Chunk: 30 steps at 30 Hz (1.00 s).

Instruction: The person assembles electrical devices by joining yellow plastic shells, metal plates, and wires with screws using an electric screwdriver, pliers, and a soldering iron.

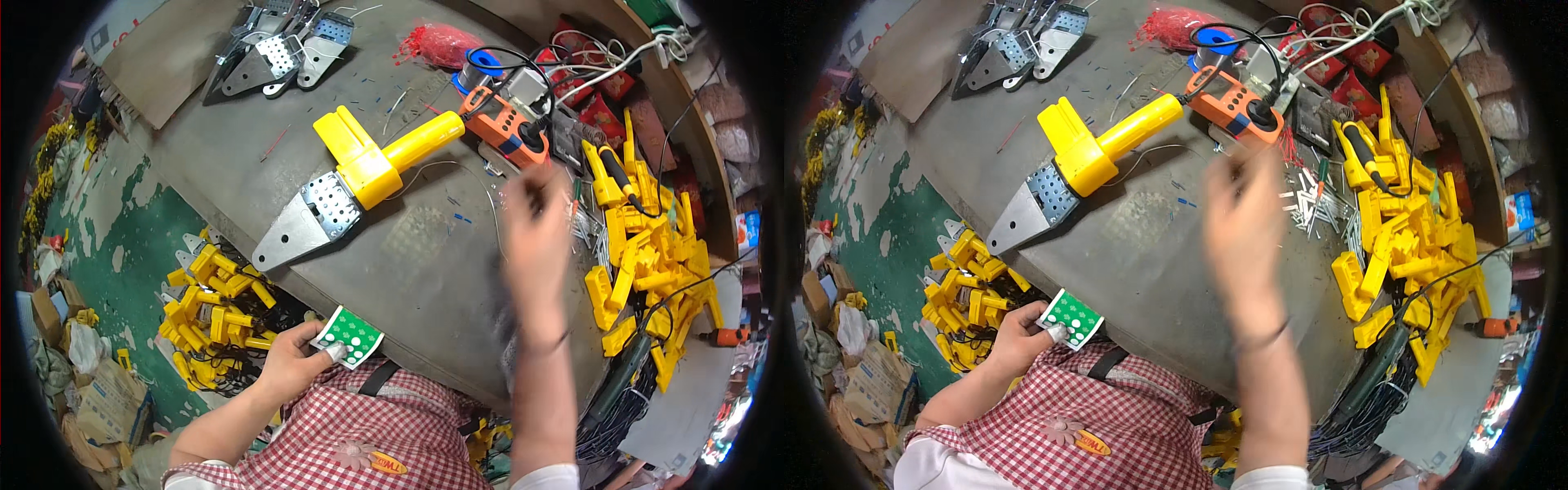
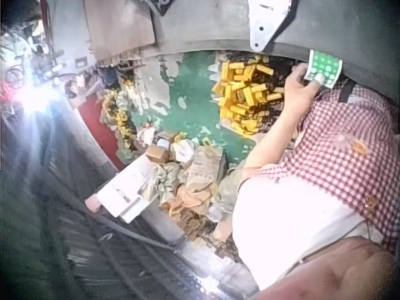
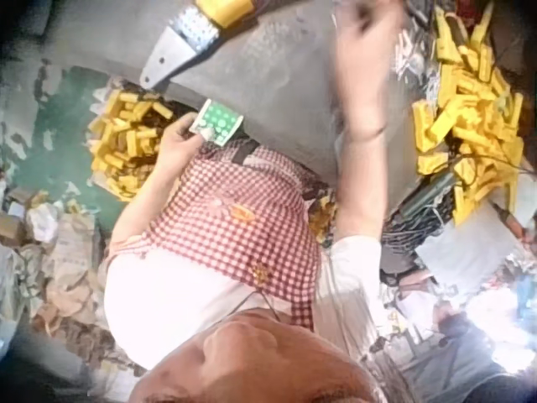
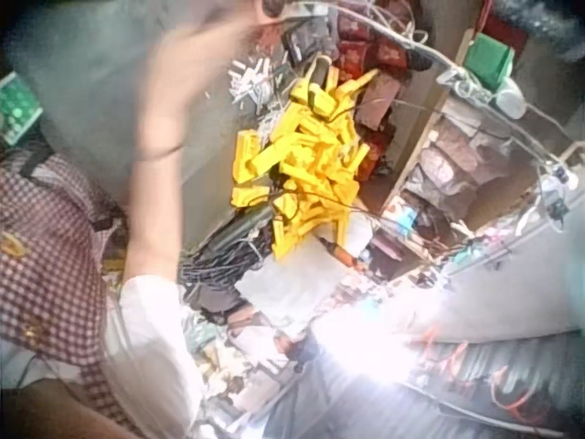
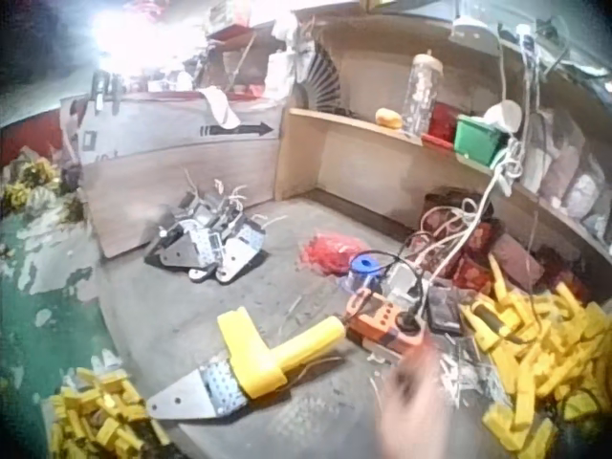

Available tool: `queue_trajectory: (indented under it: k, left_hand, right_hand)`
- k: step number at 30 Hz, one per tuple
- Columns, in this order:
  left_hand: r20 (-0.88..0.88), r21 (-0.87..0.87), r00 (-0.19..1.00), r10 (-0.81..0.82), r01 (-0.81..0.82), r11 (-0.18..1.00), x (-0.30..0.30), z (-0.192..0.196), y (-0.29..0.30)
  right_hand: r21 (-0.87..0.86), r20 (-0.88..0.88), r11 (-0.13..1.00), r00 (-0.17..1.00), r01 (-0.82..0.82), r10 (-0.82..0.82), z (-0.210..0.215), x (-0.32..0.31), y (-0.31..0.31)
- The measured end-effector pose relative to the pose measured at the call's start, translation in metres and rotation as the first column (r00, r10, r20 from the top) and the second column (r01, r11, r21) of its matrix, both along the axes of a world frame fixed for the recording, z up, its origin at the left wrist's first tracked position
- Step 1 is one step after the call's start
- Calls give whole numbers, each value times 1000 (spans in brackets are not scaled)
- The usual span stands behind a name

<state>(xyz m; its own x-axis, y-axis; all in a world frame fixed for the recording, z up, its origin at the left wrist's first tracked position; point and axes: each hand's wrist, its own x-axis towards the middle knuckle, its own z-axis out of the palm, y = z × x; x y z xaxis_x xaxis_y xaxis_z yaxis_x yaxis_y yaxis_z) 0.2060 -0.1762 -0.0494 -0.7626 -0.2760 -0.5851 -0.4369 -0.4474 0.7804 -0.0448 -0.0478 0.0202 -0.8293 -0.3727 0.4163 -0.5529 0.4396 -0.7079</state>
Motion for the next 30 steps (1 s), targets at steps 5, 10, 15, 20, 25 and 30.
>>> queue_trajectory:
  k: [5,10,15,20,25,30]
  left_hand:
    - [-175,-354,976,-133,63,933,-5,-10,-8]
    - [-131,-574,944,-303,178,800,-15,11,-13]
    - [-70,-678,931,-359,220,701,-18,18,-13]
    - [-47,-722,892,-450,281,632,-22,25,-24]
    - [-166,-960,855,-491,-27,278,-43,43,-60]
    - [-67,-998,918,-390,-68,13,-88,29,-66]
  right_hand:
    - [271,202,768,815,-579,543,-43,99,8]
    - [266,146,743,788,-614,599,-33,112,-1]
    - [244,175,723,763,-646,622,-38,109,0]
    - [241,212,698,739,-674,640,-35,100,-3]
    - [223,-64,866,880,-448,471,-19,29,-36]
    - [358,-310,894,869,-270,386,-12,-34,-105]
